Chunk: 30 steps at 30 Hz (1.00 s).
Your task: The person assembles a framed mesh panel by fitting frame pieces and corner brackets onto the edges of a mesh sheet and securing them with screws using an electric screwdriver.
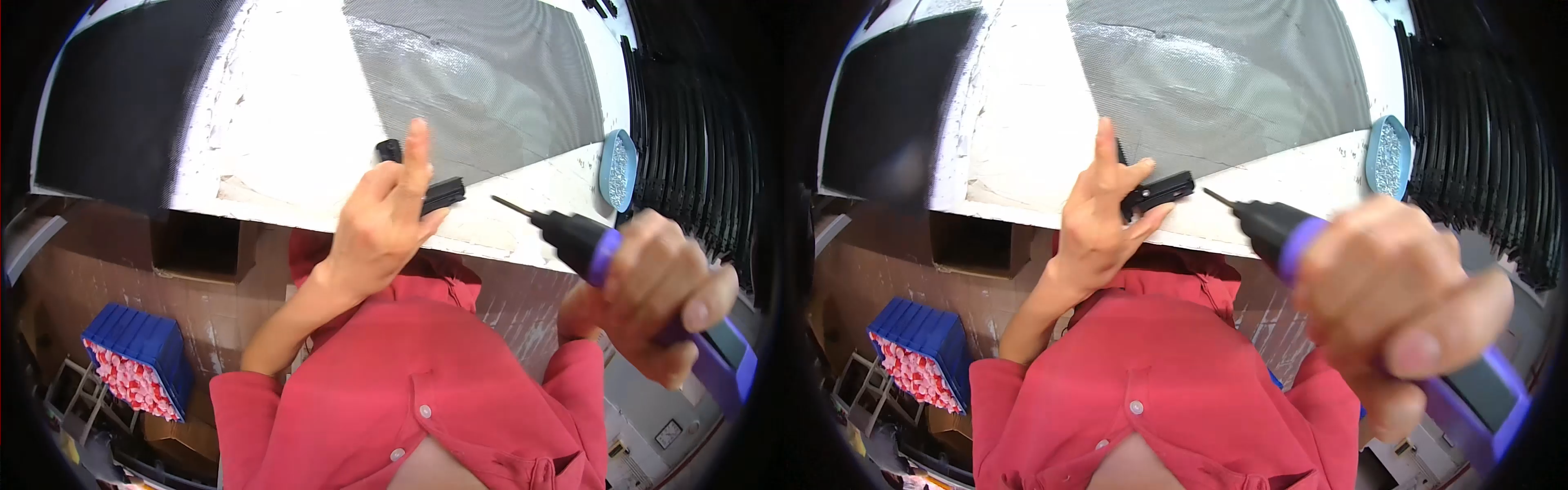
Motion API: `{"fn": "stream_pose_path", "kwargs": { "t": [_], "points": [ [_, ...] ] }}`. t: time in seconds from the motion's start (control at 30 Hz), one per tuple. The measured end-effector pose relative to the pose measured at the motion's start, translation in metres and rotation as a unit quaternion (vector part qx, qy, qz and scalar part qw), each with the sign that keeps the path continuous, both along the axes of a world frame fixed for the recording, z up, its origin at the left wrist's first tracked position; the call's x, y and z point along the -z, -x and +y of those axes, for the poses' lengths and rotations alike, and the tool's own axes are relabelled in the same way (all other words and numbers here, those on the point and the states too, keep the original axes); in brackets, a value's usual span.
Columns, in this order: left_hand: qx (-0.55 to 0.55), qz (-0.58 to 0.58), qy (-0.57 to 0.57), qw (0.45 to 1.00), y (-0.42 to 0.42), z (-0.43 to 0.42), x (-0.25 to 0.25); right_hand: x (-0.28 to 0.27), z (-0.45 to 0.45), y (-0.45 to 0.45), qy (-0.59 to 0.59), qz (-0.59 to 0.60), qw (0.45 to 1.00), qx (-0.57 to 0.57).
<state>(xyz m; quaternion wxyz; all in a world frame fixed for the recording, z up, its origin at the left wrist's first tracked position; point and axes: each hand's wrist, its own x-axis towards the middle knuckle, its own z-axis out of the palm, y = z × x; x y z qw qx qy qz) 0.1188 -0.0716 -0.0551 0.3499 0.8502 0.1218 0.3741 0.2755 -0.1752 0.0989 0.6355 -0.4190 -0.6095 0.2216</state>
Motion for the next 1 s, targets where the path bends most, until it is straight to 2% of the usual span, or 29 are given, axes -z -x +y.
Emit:
{"fn": "stream_pose_path", "kwargs": {
  "t": [0.1,0.17,0.2,0.23,0.27,0.3,0.33,0.4,0.47,0.57,0.67,1.0],
  "points": [
    [0.005,0.017,-0.007,1.000,0.014,0.015,-0.001,-0.011,-0.020,-0.003,0.019,0.002,1.000,-0.013],
    [0.003,0.021,-0.005,1.000,0.013,0.018,-0.004,0.010,-0.013,0.007,-0.038,0.018,0.999,0.002],
    [0.000,0.023,-0.012,1.000,0.011,0.013,-0.003,0.013,-0.005,0.014,-0.022,0.057,0.998,-0.011],
    [0.001,0.006,0.060,0.998,0.008,0.006,0.000,0.016,0.000,0.016,0.010,0.080,0.996,-0.041],
    [0.004,-0.011,0.135,0.991,0.005,-0.001,0.001,0.017,0.003,0.003,0.052,0.008,0.996,-0.067],
    [0.012,0.006,0.081,0.997,0.000,-0.002,-0.003,0.015,0.008,-0.004,0.098,-0.065,0.989,-0.090],
    [-0.002,0.003,0.064,0.998,-0.007,-0.006,-0.002,0.016,0.009,0.006,0.101,-0.066,0.989,-0.088],
    [-0.014,-0.015,0.068,0.997,-0.016,-0.010,-0.002,0.017,0.019,0.032,0.172,0.036,0.980,0.094],
    [-0.034,-0.016,0.054,0.998,-0.017,-0.010,-0.003,0.018,0.015,0.029,0.171,-0.006,0.978,0.118],
    [-0.020,-0.031,0.060,0.997,-0.018,-0.006,0.002,0.030,0.014,0.028,0.144,0.022,0.984,0.107],
    [0.003,-0.011,0.066,0.998,-0.016,-0.006,0.006,0.036,0.011,0.024,0.145,0.003,0.984,0.107],
    [-0.008,-0.051,0.090,0.995,-0.021,-0.008,0.009,0.034,0.014,0.023,0.158,-0.042,0.981,0.101]
  ]
}}
